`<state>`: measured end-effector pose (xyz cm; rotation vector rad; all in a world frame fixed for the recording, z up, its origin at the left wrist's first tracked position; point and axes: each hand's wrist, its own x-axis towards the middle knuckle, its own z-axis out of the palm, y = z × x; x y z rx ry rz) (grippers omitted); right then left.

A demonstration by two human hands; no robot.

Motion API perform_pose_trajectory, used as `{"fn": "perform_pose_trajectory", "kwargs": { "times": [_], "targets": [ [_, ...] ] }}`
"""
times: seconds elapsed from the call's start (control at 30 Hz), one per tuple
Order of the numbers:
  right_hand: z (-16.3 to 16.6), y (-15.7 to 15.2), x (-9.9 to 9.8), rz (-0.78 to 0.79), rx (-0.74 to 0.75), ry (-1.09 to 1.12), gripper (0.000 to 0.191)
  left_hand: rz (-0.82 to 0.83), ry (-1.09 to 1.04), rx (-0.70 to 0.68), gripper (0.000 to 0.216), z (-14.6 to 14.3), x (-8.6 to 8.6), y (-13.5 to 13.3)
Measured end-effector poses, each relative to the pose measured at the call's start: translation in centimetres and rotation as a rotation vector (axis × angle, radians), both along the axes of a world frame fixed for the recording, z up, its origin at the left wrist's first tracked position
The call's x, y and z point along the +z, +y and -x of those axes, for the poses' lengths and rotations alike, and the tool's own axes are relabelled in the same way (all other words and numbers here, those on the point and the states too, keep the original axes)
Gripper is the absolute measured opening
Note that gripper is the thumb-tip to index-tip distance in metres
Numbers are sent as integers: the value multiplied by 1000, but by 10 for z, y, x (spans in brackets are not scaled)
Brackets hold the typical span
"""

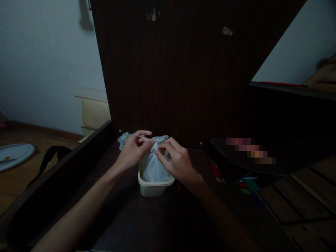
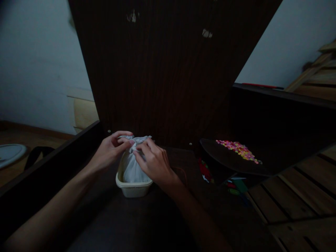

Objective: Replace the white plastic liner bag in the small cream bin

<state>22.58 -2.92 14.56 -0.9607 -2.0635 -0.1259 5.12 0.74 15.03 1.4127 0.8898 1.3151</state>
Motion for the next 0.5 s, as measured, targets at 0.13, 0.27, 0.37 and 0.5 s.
{"fn": "perform_pose_trajectory", "kwargs": {
  "times": [0.13,0.27,0.37,0.5],
  "targets": [
    [1,1,-2,2,-87,-112,9,119,-50,-87,42,2,0,0],
    [-1,1,-2,15,-51,-156,13,167,-104,-109,43,4,-3,4],
    [-5,2,0,37,52,-86,13,114,-91,-70,43,7,-4,7],
    [-12,5,2,155,217,128,9,-4,-19,-64,39,11,-3,6]
  ]
}}
